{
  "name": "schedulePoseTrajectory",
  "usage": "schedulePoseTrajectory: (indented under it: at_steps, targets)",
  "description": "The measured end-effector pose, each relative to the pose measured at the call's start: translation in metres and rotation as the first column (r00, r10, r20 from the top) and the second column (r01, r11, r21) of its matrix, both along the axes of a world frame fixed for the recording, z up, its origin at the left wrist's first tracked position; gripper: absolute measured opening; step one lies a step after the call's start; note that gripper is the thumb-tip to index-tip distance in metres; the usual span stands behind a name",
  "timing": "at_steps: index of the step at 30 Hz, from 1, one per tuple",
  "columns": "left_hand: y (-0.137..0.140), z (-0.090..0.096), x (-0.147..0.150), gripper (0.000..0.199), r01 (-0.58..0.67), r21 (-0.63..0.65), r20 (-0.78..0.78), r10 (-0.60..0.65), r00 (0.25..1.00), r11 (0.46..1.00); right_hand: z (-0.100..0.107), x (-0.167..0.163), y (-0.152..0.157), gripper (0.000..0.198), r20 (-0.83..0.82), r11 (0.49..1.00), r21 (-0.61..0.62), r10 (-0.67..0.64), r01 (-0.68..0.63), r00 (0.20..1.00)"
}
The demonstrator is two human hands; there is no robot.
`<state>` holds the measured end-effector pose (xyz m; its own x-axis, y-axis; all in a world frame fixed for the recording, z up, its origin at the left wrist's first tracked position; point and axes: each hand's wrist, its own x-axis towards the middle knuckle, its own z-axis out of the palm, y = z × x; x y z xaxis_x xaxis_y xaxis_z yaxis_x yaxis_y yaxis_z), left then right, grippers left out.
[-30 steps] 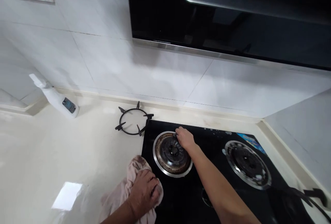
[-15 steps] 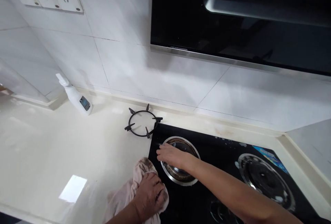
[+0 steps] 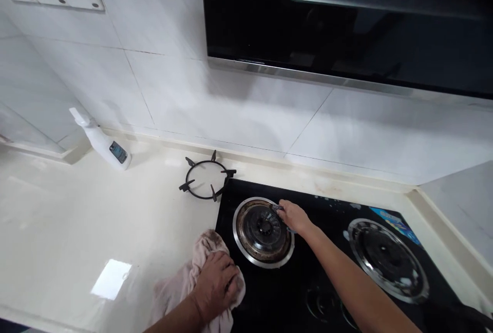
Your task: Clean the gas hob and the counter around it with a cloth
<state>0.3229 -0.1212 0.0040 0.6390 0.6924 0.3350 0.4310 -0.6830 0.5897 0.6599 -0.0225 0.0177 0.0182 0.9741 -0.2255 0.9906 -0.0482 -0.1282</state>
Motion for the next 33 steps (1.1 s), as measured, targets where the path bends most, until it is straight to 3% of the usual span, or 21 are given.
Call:
schedulePoseTrajectory:
  at_steps: [3,6,10,15,18,22,29,33]
  targets:
    - [0.0,-0.002,0.0,0.017,-0.004,0.007,0.001,0.004,1.0,1.0,0.007,0.003,-0.001,0.01,-0.022,0.999,0.031,-0.021,0.021,1.0]
    - [-0.001,-0.003,0.001,0.017,-0.009,0.02,0.003,0.009,1.0,1.0,0.014,-0.014,0.024,0.017,-0.039,0.996,0.094,-0.002,0.006,0.999]
    - [-0.002,-0.001,0.001,0.016,-0.02,0.025,-0.001,0.02,1.0,0.999,0.013,-0.066,0.054,0.017,-0.032,0.992,0.109,0.059,-0.055,0.998]
    - [-0.003,-0.002,0.002,0.012,-0.037,0.022,0.009,0.036,0.999,0.999,0.008,-0.123,0.051,0.014,-0.014,0.961,0.052,0.272,-0.271,0.962]
    - [-0.004,-0.004,0.003,0.011,-0.054,0.02,0.003,0.054,0.999,0.998,0.014,-0.116,0.052,0.014,0.013,0.941,0.016,0.337,-0.337,0.941]
    - [-0.005,-0.008,0.003,0.009,-0.058,0.014,0.003,0.058,0.998,0.998,0.023,-0.093,0.068,0.018,0.091,0.958,-0.004,0.288,-0.288,0.953]
    - [-0.005,-0.014,0.003,0.007,-0.061,0.015,-0.003,0.061,0.998,0.998,0.015,-0.111,0.062,0.012,0.049,0.907,-0.048,0.42,-0.418,0.906]
    - [-0.005,-0.012,0.003,0.01,-0.059,0.022,0.008,0.058,0.998,0.998,0.026,-0.078,0.068,0.015,0.086,0.943,-0.035,0.331,-0.33,0.94]
